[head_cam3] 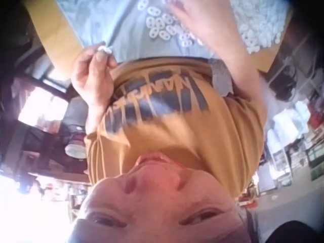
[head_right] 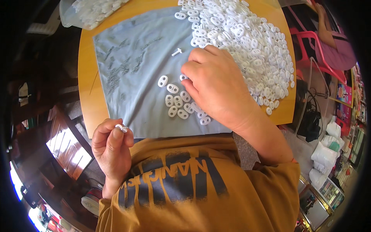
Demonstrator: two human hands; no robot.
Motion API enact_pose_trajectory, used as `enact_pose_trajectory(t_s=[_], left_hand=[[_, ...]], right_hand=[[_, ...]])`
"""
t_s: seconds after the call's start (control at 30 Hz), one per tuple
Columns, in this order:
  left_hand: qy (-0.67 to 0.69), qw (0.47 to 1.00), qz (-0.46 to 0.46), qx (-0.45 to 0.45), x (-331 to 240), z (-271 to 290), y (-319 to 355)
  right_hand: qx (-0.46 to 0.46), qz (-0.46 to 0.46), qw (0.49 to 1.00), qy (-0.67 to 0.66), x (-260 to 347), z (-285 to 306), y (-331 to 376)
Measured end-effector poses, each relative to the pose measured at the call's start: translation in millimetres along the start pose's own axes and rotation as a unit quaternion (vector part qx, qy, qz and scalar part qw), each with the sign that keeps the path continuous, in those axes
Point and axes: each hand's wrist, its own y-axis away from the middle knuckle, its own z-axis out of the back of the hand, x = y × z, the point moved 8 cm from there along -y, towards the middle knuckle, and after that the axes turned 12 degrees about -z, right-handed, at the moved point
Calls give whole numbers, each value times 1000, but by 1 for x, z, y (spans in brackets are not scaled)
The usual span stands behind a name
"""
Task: Assembling small white plastic components by inserting metal pins.
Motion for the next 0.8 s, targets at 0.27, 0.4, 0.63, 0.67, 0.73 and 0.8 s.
enact_pose_trajectory(t_s=[0.27, 0.4, 0.63, 0.67, 0.73, 0.8], left_hand=[[23, 1000, 19, -5, -2, -2, -1], [55, 998, 39, -8, -1, -7, -6], [85, 995, 61, -5, 1, -12, -11], [84, 995, 60, -5, 1, -12, -12], [125, 990, 64, 10, 1, -17, -15], [138, 988, 62, 11, 1, -21, -16]], right_hand=[[-33, 46, 998, 37, 8, -5, -4], [-31, 69, 996, 44, 12, -8, -5], [-23, -13, 977, -213, 24, 7, -8], [36, -32, 950, -309, 28, 4, -9], [72, -52, 905, -417, 36, -3, -9], [115, -97, 852, -502, 43, -12, -7]])
